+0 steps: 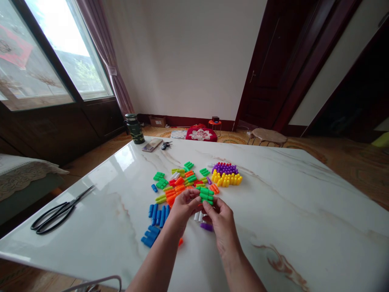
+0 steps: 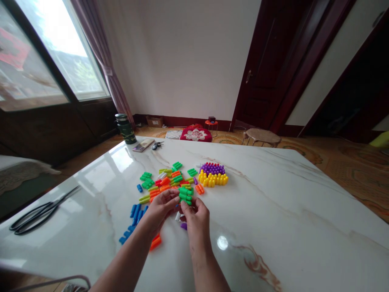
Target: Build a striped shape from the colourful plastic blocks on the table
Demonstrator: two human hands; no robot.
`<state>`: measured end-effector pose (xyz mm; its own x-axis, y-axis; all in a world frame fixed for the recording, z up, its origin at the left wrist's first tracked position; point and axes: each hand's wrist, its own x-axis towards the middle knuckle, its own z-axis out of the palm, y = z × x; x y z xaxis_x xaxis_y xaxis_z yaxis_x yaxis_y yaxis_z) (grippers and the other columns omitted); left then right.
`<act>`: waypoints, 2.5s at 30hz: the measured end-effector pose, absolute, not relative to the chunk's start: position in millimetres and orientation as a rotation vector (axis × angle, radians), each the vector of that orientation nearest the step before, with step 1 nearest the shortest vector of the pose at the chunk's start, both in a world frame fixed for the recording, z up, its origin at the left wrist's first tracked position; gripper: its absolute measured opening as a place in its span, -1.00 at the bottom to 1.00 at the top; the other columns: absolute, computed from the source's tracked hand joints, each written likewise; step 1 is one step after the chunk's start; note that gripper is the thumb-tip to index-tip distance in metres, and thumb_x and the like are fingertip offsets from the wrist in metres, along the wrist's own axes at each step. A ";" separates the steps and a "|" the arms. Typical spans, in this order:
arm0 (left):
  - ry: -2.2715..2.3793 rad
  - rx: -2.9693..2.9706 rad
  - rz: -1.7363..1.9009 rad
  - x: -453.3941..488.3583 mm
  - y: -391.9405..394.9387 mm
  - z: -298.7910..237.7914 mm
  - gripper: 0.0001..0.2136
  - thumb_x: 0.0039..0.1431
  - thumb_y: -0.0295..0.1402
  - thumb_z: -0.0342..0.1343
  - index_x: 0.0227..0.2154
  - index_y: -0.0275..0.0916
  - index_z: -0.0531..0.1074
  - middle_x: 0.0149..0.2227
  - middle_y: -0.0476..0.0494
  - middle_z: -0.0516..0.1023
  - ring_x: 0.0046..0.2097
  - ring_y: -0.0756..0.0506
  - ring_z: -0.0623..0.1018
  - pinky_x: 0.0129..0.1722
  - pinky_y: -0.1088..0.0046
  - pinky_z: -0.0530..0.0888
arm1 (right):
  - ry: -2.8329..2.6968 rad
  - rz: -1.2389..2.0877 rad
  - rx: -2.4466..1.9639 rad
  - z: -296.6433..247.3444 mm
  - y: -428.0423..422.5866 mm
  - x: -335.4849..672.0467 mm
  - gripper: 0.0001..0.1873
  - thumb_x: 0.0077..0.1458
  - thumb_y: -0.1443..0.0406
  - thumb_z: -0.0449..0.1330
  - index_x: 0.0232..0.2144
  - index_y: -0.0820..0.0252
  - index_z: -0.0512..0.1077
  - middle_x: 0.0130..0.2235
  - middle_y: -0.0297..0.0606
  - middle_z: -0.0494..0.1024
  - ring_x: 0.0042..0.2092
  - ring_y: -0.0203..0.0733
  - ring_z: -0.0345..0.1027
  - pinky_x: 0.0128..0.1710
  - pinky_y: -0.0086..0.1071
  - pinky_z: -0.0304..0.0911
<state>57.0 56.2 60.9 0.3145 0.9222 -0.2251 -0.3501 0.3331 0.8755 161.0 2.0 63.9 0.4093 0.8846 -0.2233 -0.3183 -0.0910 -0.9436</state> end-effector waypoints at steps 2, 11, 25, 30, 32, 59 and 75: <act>0.908 0.926 0.939 58.5 56.2 57.8 -0.60 -0.19 -0.23 0.39 -0.31 -0.29 0.41 -0.36 -0.05 0.53 -0.35 0.00 0.55 -0.31 0.50 0.51 | -0.571 1.102 -1.280 64.8 3.1 166.2 -0.53 -0.24 0.02 0.38 -0.33 0.22 0.50 -0.42 -0.28 0.54 -0.39 -0.22 0.40 -0.44 -0.41 0.29; 0.830 1.780 0.288 59.5 35.1 61.8 -0.79 0.00 -0.33 0.16 -0.28 -0.26 0.55 -0.39 -0.09 0.58 -0.39 -0.02 0.52 -0.42 0.52 0.43 | -0.754 0.706 -1.548 37.9 33.0 221.4 -0.64 -0.11 0.00 0.22 -0.41 0.17 0.45 -0.44 -0.31 0.51 -0.37 -0.19 0.32 -0.40 -0.37 0.17; 0.648 2.013 -0.019 67.8 22.3 58.4 -0.69 -0.09 -0.28 0.27 -0.21 -0.19 0.57 -0.30 -0.08 0.63 -0.32 -0.08 0.56 -0.37 0.53 0.39 | -0.620 0.964 -1.474 27.8 58.1 203.4 -0.66 -0.25 0.05 0.27 -0.48 0.17 0.40 -0.46 -0.32 0.52 -0.32 -0.13 0.41 -0.47 -0.41 0.14; 0.685 1.997 0.002 67.7 23.4 60.0 -0.63 -0.06 -0.27 0.25 -0.12 -0.17 0.54 -0.26 -0.10 0.63 -0.29 -0.08 0.56 -0.33 0.52 0.40 | -0.748 0.899 -1.524 26.3 55.4 207.5 -0.67 -0.21 0.06 0.24 -0.44 0.17 0.43 -0.42 -0.30 0.54 -0.29 -0.10 0.43 -0.45 -0.40 0.16; 0.708 1.994 0.011 67.0 24.3 61.0 -0.60 -0.06 -0.25 0.25 -0.08 -0.15 0.53 -0.25 -0.10 0.63 -0.28 -0.08 0.56 -0.31 0.50 0.41 | -0.829 0.849 -1.554 23.2 54.9 212.7 -0.66 -0.20 0.07 0.24 -0.41 0.18 0.45 -0.44 -0.29 0.54 -0.30 -0.09 0.43 -0.41 -0.37 0.19; 0.814 1.981 0.058 64.2 24.8 65.7 -0.62 -0.02 -0.27 0.16 -0.09 -0.17 0.52 -0.29 -0.11 0.61 -0.26 -0.10 0.56 -0.27 0.48 0.43 | -1.041 0.325 -1.798 -1.8 60.1 266.8 -0.72 -0.12 0.28 0.15 -0.28 0.15 0.49 -0.32 -0.19 0.59 -0.28 -0.08 0.45 -0.18 -0.26 0.28; 0.802 2.012 0.041 63.7 24.5 67.3 -0.61 -0.01 -0.25 0.16 -0.06 -0.17 0.51 -0.27 -0.11 0.61 -0.27 -0.09 0.56 -0.29 0.50 0.42 | -1.151 0.115 -1.856 -5.3 60.4 250.1 -0.80 -0.08 0.28 0.05 -0.47 0.22 0.46 -0.34 -0.16 0.52 -0.35 -0.15 0.37 -0.24 -0.32 0.25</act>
